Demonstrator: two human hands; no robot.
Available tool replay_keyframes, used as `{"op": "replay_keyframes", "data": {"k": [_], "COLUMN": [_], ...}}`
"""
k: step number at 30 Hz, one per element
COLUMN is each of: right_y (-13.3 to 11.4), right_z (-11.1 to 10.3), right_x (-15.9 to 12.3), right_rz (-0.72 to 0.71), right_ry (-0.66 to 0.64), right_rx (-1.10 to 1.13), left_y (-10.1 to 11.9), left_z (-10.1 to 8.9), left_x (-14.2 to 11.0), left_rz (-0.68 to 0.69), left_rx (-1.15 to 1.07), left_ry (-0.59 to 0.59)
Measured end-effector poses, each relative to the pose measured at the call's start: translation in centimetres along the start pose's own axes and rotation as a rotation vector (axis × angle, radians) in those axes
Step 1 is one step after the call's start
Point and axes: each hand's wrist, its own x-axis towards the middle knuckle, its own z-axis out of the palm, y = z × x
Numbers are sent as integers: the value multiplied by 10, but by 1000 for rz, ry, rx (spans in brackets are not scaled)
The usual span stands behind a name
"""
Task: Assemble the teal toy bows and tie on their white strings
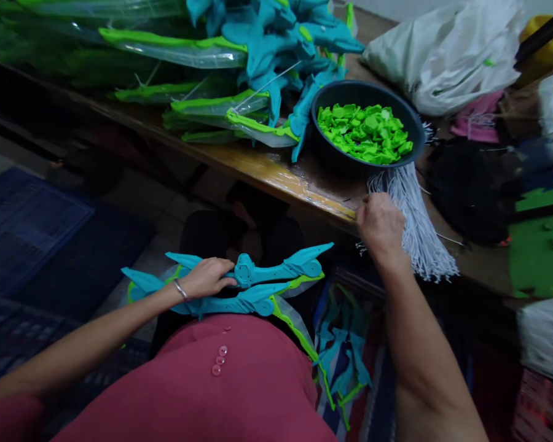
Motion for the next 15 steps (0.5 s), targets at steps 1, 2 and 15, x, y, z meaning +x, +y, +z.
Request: {"op": "replay_keyframes", "data": {"k": [1,2,15], "right_y": [-8,-14,33], "right_z": [-4,-7,24], "right_x": [-13,-24,9], "right_rz": [-51,-90,162], "right_ry": [7,17,67], "right_rx": [17,31,195], "left_y": [-3,-5,-9], "left_z": [-1,-2,-45], "left_x": [4,7,14], "left_rz": [-3,-5,35], "left_rx": [-15,-27,115], "left_ry": [-13,-22,236]}}
